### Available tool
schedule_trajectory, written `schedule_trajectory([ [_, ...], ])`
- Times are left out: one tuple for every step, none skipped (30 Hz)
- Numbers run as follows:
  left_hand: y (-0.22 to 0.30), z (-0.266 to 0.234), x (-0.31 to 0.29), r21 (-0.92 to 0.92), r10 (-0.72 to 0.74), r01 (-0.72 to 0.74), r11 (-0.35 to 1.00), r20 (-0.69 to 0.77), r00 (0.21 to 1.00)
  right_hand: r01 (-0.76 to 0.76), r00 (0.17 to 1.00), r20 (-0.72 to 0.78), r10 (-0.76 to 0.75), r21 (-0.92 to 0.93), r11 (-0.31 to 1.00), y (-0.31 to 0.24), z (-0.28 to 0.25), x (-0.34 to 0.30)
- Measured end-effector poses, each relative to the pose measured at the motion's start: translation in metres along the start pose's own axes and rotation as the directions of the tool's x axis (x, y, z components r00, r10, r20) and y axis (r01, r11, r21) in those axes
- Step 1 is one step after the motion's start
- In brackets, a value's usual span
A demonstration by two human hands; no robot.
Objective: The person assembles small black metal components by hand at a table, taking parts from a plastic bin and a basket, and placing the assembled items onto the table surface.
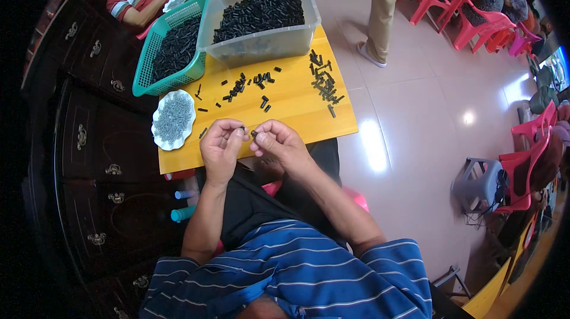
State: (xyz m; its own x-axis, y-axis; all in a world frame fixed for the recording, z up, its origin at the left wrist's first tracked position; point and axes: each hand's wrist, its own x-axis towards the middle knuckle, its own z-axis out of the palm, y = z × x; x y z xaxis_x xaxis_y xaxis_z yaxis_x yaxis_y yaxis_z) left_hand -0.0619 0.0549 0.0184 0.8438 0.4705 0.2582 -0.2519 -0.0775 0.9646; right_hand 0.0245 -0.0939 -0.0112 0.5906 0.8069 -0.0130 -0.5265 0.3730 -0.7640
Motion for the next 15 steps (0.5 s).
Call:
schedule_trajectory([
  [0.000,-0.001,0.000,0.003,-0.029,0.029,1.000,0.034,0.999,-0.004,1.000,-0.001,0.004,-0.015,1.000,0.000,0.001,0.000],
  [0.000,-0.003,-0.001,0.006,-0.058,0.058,0.998,0.068,0.996,-0.004,1.000,-0.002,0.004,-0.013,1.000,-0.001,0.002,0.000],
  [0.001,-0.004,-0.001,0.008,-0.060,0.060,0.998,0.070,0.996,0.007,1.000,0.001,-0.007,-0.015,1.000,-0.002,0.003,0.000],
  [0.002,-0.005,-0.001,0.022,-0.070,0.068,0.997,0.098,0.993,0.019,1.000,0.002,-0.019,-0.017,1.000,-0.003,0.004,0.000],
  [0.003,-0.006,-0.001,0.036,-0.081,0.077,0.996,0.126,0.989,0.020,1.000,-0.001,-0.020,-0.015,1.000,-0.003,0.004,-0.001],
  [0.004,-0.007,0.000,0.038,-0.083,0.079,0.996,0.129,0.988,0.021,1.000,0.008,-0.020,-0.026,0.999,-0.004,0.005,0.000],
  [0.004,-0.009,0.000,0.054,-0.073,0.066,0.996,0.148,0.986,0.020,1.000,0.018,-0.019,-0.039,0.999,-0.004,0.004,0.000],
  [0.005,-0.011,0.001,0.071,-0.064,0.052,0.996,0.168,0.984,0.020,1.000,0.017,-0.020,-0.037,0.999,-0.003,0.003,0.000],
  [0.006,-0.011,0.002,0.072,-0.065,0.054,0.996,0.169,0.984,0.015,1.000,0.025,-0.014,-0.058,0.998,-0.002,0.001,0.000],
  [0.007,-0.012,0.004,0.069,-0.058,0.046,0.997,0.176,0.983,0.010,0.999,0.033,-0.007,-0.079,0.997,-0.001,0.000,0.000],
  [0.009,-0.012,0.006,0.065,-0.051,0.039,0.997,0.183,0.982,0.009,0.999,0.032,-0.006,-0.078,0.997,-0.001,-0.001,0.000],
  [0.012,-0.014,0.007,0.066,-0.052,0.041,0.997,0.182,0.982,0.001,0.999,0.040,0.003,-0.103,0.995,-0.002,-0.001,0.000],
  [0.016,-0.015,0.009,0.170,-0.058,0.022,0.985,0.210,0.976,-0.006,0.999,0.047,0.013,-0.128,0.992,-0.002,-0.001,-0.001],
  [0.021,-0.016,0.011,0.272,-0.066,-0.001,0.962,0.237,0.969,-0.008,0.999,0.047,0.014,-0.126,0.992,-0.002,-0.002,-0.001],
  [0.027,-0.017,0.014,0.273,-0.068,0.001,0.962,0.235,0.969,-0.020,0.999,0.041,0.027,-0.163,0.986,-0.001,-0.002,-0.001],
])
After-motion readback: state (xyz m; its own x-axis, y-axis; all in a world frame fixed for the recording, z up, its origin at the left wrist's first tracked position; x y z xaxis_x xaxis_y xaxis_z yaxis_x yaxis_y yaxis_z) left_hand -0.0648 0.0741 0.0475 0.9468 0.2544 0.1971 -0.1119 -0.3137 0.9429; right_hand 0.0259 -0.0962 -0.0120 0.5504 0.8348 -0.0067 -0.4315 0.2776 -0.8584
